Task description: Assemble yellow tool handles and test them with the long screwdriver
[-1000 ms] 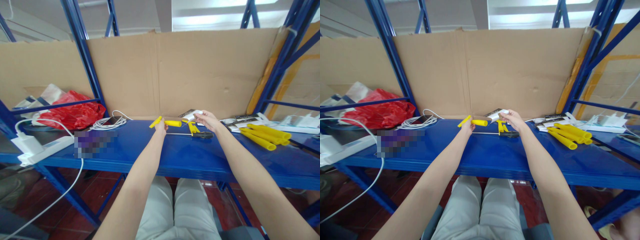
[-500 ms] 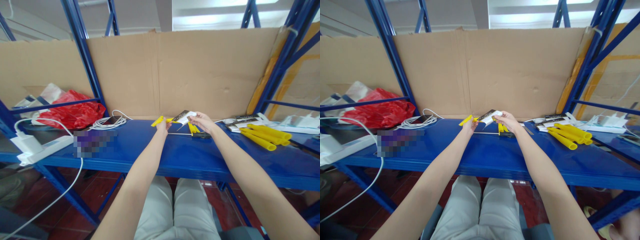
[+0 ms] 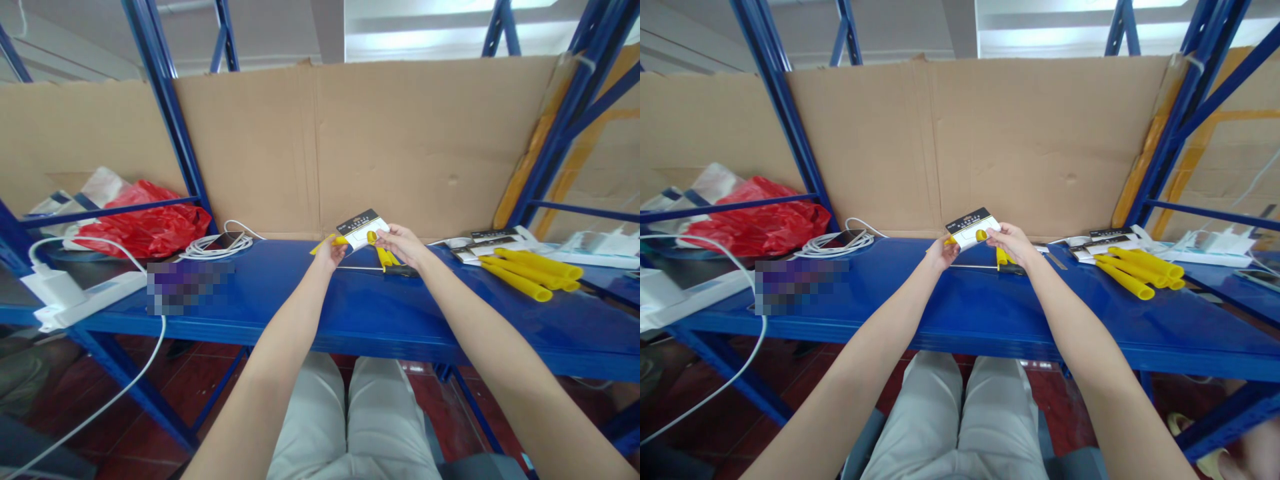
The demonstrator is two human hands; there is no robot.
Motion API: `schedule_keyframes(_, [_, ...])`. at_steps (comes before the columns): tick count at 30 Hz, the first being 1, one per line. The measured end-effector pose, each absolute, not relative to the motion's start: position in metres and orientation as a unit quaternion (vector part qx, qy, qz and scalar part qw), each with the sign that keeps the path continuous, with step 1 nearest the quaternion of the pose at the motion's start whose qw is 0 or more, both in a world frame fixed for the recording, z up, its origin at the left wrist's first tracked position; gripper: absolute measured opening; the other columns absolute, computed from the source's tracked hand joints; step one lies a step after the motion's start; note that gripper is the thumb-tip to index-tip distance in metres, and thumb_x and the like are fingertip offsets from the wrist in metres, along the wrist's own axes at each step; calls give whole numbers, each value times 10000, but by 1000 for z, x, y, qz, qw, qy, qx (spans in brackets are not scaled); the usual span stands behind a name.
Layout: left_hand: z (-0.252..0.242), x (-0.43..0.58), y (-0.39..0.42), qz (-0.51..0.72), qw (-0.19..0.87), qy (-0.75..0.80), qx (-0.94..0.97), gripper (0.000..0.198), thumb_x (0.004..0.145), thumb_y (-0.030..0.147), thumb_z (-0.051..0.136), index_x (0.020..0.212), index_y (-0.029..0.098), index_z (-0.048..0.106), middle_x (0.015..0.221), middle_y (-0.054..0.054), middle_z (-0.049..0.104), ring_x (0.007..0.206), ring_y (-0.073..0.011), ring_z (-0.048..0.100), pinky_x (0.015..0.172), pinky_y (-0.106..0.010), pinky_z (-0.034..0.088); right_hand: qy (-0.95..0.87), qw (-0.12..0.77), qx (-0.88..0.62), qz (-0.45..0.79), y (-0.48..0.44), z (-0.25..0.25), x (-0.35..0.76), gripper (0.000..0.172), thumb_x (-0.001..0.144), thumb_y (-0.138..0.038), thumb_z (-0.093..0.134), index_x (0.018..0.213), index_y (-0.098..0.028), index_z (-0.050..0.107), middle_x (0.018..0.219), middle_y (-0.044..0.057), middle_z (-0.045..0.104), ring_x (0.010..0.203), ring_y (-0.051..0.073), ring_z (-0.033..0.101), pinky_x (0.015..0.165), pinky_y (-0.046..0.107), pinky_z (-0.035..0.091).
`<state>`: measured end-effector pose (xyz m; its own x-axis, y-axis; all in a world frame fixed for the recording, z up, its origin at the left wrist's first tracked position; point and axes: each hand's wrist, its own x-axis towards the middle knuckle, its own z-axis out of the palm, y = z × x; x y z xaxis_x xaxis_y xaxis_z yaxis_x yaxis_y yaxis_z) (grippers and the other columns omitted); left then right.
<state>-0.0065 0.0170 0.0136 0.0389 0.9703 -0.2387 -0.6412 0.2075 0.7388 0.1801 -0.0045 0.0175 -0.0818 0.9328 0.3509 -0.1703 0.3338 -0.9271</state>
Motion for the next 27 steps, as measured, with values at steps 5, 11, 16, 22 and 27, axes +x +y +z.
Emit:
schedule_keyframes(5, [14, -8, 15, 577, 683, 377, 240, 215, 991, 215, 475, 1009, 114, 664, 490, 30, 513, 359, -75, 470, 374, -157, 325, -553, 597, -336, 475, -5, 19, 179, 317, 638, -300, 907, 722, -195, 619, 730, -14, 694, 654, 100, 651, 801, 292, 569])
schedule_keyframes(11, [14, 2, 17, 566, 685, 353, 293, 222, 972, 202, 493, 1021, 130, 697, 632, -28, 680, 510, -120, 626, 512, -194, 489, -558, 588, -355, 465, -8, 17, 173, 316, 600, -287, 923, 710, -187, 645, 718, 2, 708, 721, 147, 694, 752, 283, 580])
schedule_keyframes(16, [12, 12, 19, 561, 681, 279, 379, 181, 883, 144, 581, 984, 117, 728, 889, -104, 770, 802, -192, 721, 804, -303, 559, -559, 575, -364, 474, -11, 14, 171, 310, 583, -280, 930, 701, -185, 660, 726, 25, 725, 768, 182, 722, 763, 292, 591])
schedule_keyframes(22, [10, 6, 13, 545, 602, 401, 424, 63, 816, 161, 660, 785, 200, 699, 862, -73, 767, 1007, -256, 677, 967, -438, 457, -555, 588, -375, 454, -5, 10, 173, 232, 662, -217, 894, 688, -185, 665, 715, 23, 727, 715, 145, 718, 844, 293, 589])
schedule_keyframes(27, [10, 9, 6, 542, 583, 387, 467, 64, 803, 162, 659, 785, 216, 687, 905, -86, 763, 1121, -286, 626, 1005, -453, 403, -559, 597, -371, 440, -2, 9, 174, 253, 682, -223, 884, 666, -192, 633, 683, 13, 714, 684, 150, 720, 844, 317, 603])
